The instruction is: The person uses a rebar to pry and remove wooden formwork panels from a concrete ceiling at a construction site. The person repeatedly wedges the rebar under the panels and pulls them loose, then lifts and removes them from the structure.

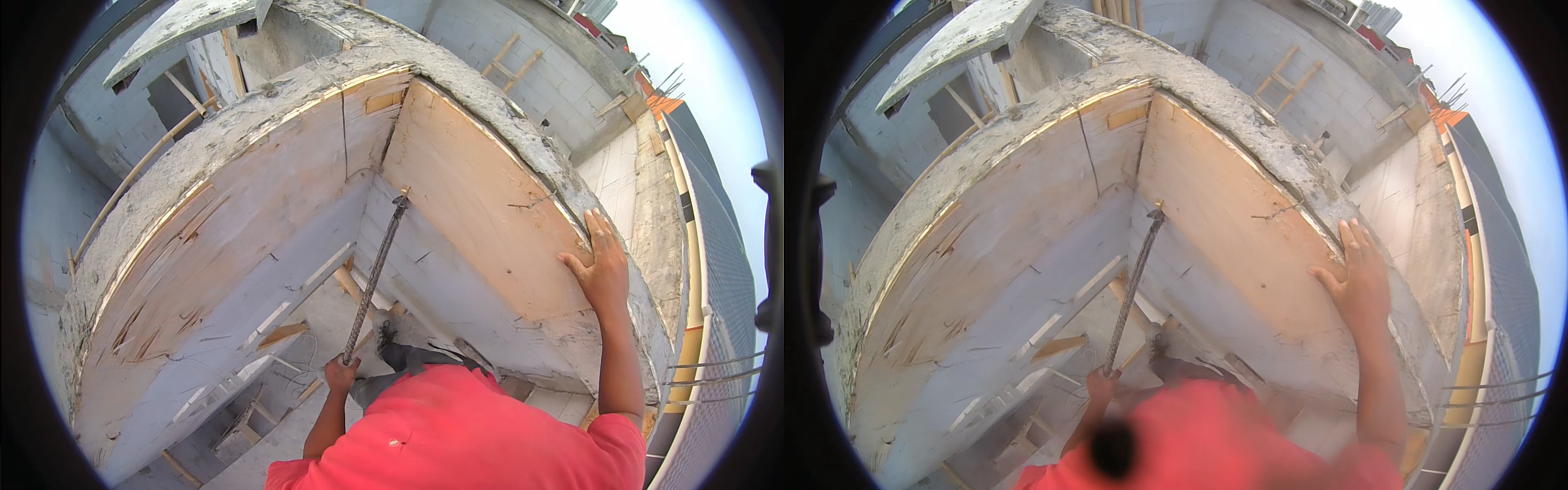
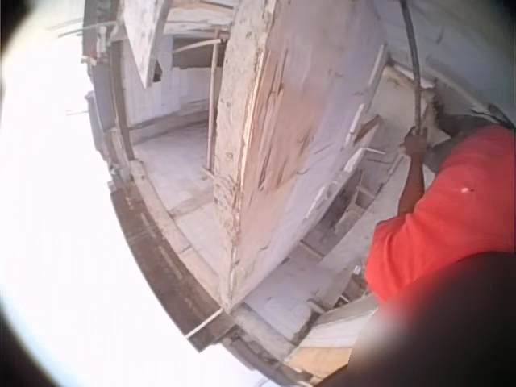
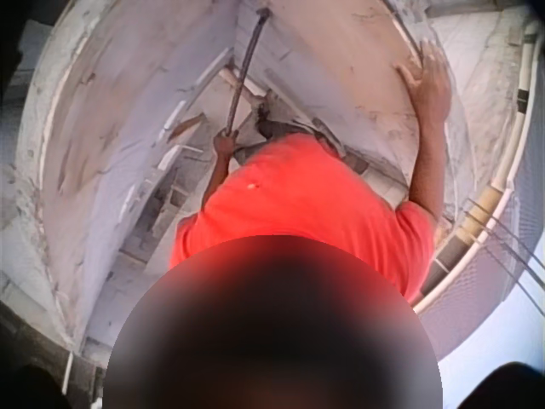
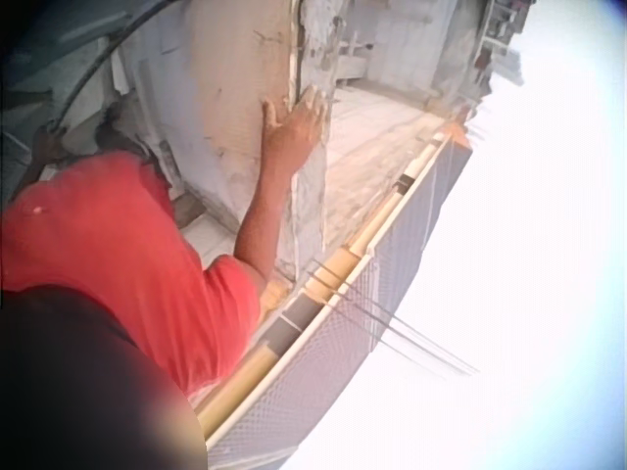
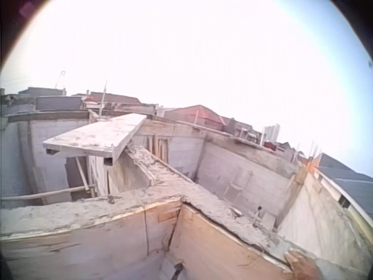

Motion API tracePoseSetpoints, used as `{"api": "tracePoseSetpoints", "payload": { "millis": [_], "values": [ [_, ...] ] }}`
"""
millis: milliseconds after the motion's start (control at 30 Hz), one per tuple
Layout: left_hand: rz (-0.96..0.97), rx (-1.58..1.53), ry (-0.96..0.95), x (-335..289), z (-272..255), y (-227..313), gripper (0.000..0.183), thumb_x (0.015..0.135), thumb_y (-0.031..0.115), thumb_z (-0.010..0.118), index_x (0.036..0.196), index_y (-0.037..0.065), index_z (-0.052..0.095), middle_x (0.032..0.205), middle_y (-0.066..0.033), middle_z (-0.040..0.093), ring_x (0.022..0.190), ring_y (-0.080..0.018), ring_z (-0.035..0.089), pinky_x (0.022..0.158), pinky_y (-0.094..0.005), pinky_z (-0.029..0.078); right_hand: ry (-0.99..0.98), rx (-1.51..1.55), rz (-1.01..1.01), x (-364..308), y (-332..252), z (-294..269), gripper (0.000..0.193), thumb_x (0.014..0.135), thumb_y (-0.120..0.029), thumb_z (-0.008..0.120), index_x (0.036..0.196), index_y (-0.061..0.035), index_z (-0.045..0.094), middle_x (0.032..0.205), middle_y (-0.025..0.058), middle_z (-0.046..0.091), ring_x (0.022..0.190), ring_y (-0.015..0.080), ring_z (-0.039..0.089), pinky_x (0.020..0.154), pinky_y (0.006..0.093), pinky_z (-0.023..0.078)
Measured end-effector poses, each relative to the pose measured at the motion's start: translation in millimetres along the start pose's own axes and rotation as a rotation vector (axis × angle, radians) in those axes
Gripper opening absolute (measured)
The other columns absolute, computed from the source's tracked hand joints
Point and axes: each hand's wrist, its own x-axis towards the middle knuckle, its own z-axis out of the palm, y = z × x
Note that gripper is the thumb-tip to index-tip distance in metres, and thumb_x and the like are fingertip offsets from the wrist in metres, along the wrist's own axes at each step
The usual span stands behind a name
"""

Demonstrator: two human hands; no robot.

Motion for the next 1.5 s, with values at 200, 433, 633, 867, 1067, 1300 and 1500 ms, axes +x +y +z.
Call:
{"api": "tracePoseSetpoints", "payload": {
  "millis": [200,433,633,867,1067,1300,1500],
  "values": [
    [-0.011,0.11,0.096,-58.1,-68.6,35.6,0.033,0.07,0.034,0.071,0.078,0.002,0.067,0.072,-0.0191,0.066,0.069,-0.0367,0.065,0.067,-0.0441,0.049,0.196,0.075,0.0,-21.3,-13.3,5.3,0.063,0.071,-0.012,0.079,0.129,-0.0075,0.055,0.127,0.0096,0.056,0.115,0.029,0.053,0.096,0.0408,0.045],
    [-0.136,0.017,-0.062,-97.7,-109.2,77.1,0.033,0.069,0.034,0.07,0.074,0.002,0.065,0.069,-0.0178,0.065,0.066,-0.0358,0.063,0.066,-0.0441,0.048,0.256,0.021,0.107,-40.8,-19.5,-0.2,0.062,0.069,-0.007,0.079,0.127,-0.014,0.058,0.123,0.0023,0.058,0.111,0.0245,0.053,0.092,0.0392,0.044],
    [-0.073,0.125,-0.102,-73.9,-134.5,76.4,0.032,0.072,0.033,0.069,0.075,0.001,0.065,0.068,-0.0195,0.064,0.067,-0.0363,0.062,0.068,-0.0433,0.048,0.325,-0.022,0.136,-42.2,-21.2,12.2,0.06,0.069,-0.005,0.077,0.124,-0.0163,0.057,0.122,-0.0011,0.057,0.111,0.0229,0.053,0.087,0.04,0.045],
    [-0.049,0.08,-0.156,-118.4,-154.7,98.9,0.034,0.074,0.033,0.067,0.082,0.0,0.065,0.072,-0.0198,0.065,0.071,-0.0367,0.063,0.069,-0.042,0.049,0.354,0.027,0.228,-44.0,-36.4,14.4,0.058,0.07,-0.006,0.077,0.124,-0.0142,0.058,0.127,0.0014,0.056,0.115,0.0248,0.052,0.095,0.0407,0.046],
    [-0.111,0.077,-0.246,-104.5,-177.3,102.5,0.033,0.073,0.032,0.067,0.083,0.001,0.065,0.07,-0.0182,0.064,0.069,-0.0311,0.063,0.067,-0.04,0.048,0.362,0.01,0.213,-47.3,-38.7,13.7,0.057,0.07,-0.007,0.077,0.124,-0.0139,0.057,0.129,0.0037,0.054,0.119,0.025,0.051,0.097,0.0404,0.045],
    [-0.004,0.245,-0.113,-78.8,-187.9,78.8,0.033,0.072,0.033,0.066,0.082,0.001,0.065,0.074,-0.0195,0.065,0.07,-0.0345,0.064,0.068,-0.0427,0.049,0.548,0.136,0.168,-65.0,-73.8,24.3,0.047,0.074,-0.009,0.074,0.119,-0.0118,0.06,0.126,0.0079,0.054,0.121,0.0306,0.048,0.102,0.0432,0.04],
    [-0.087,0.125,-0.061,-93.7,-140.0,73.1,0.029,0.071,0.029,0.068,0.081,0.003,0.065,0.075,-0.016,0.067,0.073,-0.0309,0.066,0.069,-0.0412,0.05,-0.541,1.421,0.656,-103.2,-212.0,138.2,0.073,0.081,-0.043,0.074,0.134,-0.0015,0.045,0.125,0.0161,0.056,0.113,0.0256,0.056,0.088,0.041,0.05]
  ]
}}
